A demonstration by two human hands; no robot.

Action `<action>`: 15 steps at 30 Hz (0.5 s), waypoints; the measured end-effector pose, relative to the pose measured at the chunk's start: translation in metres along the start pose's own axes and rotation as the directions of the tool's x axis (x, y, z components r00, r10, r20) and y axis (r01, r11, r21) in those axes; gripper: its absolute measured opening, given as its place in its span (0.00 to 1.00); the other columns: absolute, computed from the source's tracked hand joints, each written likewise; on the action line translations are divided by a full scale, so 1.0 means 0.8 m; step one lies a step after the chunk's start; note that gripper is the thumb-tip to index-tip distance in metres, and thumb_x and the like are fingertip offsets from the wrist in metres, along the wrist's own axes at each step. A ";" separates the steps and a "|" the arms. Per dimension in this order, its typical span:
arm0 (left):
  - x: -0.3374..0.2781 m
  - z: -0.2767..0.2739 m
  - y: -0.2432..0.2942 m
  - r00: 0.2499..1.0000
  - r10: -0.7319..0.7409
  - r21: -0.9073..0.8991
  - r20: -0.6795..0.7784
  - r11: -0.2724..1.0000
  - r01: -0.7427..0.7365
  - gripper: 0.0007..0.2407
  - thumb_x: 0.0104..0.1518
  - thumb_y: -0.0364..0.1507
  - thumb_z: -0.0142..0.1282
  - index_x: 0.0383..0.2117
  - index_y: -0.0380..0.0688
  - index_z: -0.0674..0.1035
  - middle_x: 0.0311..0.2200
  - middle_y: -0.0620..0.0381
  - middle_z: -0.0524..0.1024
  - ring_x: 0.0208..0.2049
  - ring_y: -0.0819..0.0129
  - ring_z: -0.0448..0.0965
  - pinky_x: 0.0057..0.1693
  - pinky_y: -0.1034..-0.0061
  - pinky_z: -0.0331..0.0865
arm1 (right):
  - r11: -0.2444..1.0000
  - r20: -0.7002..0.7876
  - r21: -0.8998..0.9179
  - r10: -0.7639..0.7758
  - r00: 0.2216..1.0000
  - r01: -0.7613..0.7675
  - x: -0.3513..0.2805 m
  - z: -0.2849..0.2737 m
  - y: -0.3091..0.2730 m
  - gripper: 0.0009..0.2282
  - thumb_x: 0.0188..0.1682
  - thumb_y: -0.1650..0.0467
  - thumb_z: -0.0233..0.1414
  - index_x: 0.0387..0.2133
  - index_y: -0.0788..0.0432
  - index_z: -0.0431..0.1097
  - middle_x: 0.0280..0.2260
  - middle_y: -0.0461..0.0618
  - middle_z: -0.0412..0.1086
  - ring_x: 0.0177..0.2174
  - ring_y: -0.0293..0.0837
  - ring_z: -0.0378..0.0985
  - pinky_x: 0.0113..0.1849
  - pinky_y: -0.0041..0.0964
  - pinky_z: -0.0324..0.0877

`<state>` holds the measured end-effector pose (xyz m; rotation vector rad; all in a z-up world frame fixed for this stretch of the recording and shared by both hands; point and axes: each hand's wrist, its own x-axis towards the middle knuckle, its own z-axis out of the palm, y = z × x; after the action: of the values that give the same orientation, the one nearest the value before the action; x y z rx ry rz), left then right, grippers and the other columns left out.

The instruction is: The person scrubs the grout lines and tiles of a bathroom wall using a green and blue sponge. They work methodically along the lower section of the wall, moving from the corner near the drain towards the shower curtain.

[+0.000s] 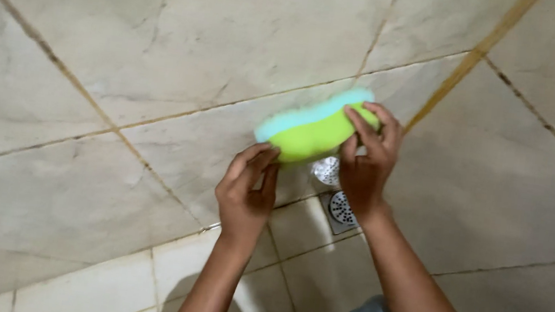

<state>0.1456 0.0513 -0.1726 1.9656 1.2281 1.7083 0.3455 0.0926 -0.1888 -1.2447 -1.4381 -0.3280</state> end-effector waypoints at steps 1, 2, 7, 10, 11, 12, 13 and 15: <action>0.002 0.003 0.004 1.000 0.010 -0.013 0.001 1.000 -0.010 0.11 0.57 0.17 0.63 0.46 0.39 0.82 0.49 0.50 0.81 0.47 0.59 0.85 0.51 0.74 0.80 | 1.000 -0.011 -0.011 -0.005 1.000 0.005 0.004 -0.008 -0.003 0.18 0.48 0.83 0.51 0.47 0.55 0.78 0.52 0.54 0.69 0.52 0.54 0.71 0.50 0.41 0.73; 0.003 0.006 0.008 1.000 -0.023 -0.011 0.012 1.000 0.023 0.11 0.57 0.17 0.62 0.45 0.38 0.82 0.48 0.50 0.80 0.46 0.59 0.85 0.50 0.75 0.80 | 1.000 0.015 -0.007 0.002 1.000 -0.002 0.008 -0.016 -0.006 0.18 0.46 0.83 0.51 0.46 0.55 0.78 0.51 0.53 0.70 0.52 0.53 0.71 0.51 0.43 0.72; 0.001 0.012 0.036 0.995 -0.090 -0.011 0.032 0.996 0.090 0.11 0.55 0.18 0.62 0.44 0.38 0.80 0.46 0.51 0.79 0.45 0.58 0.85 0.48 0.74 0.80 | 0.993 0.037 0.084 0.085 0.996 -0.088 0.001 -0.030 0.026 0.17 0.43 0.83 0.52 0.42 0.55 0.80 0.49 0.51 0.71 0.51 0.47 0.73 0.50 0.41 0.74; 0.007 0.020 0.048 1.000 -0.031 -0.015 0.004 0.999 0.031 0.10 0.56 0.19 0.62 0.44 0.39 0.80 0.47 0.52 0.78 0.45 0.59 0.85 0.49 0.73 0.80 | 0.987 -0.078 0.118 0.117 0.990 -0.107 0.009 -0.035 0.025 0.15 0.48 0.83 0.51 0.43 0.55 0.78 0.53 0.53 0.69 0.53 0.47 0.72 0.52 0.39 0.77; 0.011 0.022 0.049 1.000 -0.018 -0.016 0.000 1.000 0.018 0.10 0.57 0.19 0.62 0.44 0.40 0.80 0.47 0.52 0.78 0.46 0.59 0.85 0.50 0.73 0.79 | 0.973 -0.058 0.144 0.191 0.980 -0.181 0.015 -0.036 0.017 0.14 0.49 0.82 0.50 0.42 0.55 0.78 0.54 0.54 0.68 0.53 0.48 0.71 0.50 0.38 0.76; 0.014 0.025 0.049 1.000 -0.006 -0.016 -0.004 1.000 0.006 0.10 0.57 0.19 0.62 0.45 0.40 0.81 0.48 0.52 0.78 0.46 0.59 0.85 0.51 0.72 0.79 | 0.952 -0.036 0.168 0.264 0.964 -0.254 0.021 -0.037 0.010 0.13 0.50 0.82 0.50 0.40 0.55 0.79 0.56 0.56 0.66 0.53 0.49 0.70 0.47 0.36 0.75; 0.014 0.027 0.045 1.000 -0.007 -0.018 0.000 1.000 0.007 0.10 0.57 0.19 0.62 0.45 0.40 0.81 0.48 0.52 0.78 0.46 0.59 0.85 0.51 0.72 0.79 | 0.952 -0.037 0.165 0.266 0.963 -0.257 0.018 -0.033 0.011 0.13 0.50 0.82 0.50 0.40 0.55 0.79 0.56 0.56 0.66 0.53 0.49 0.70 0.47 0.36 0.75; 0.011 0.033 0.036 0.995 -0.089 -0.036 0.040 0.995 0.091 0.10 0.57 0.19 0.62 0.44 0.41 0.81 0.47 0.52 0.79 0.45 0.60 0.85 0.50 0.72 0.78 | 0.969 0.025 0.165 0.184 0.983 -0.186 0.011 -0.027 0.015 0.16 0.50 0.83 0.47 0.44 0.59 0.79 0.56 0.55 0.67 0.56 0.51 0.69 0.54 0.40 0.70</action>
<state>0.1813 0.0483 -0.1543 1.8831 1.2419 1.6309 0.3692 0.0854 -0.1798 -1.2336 -1.3173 -0.0731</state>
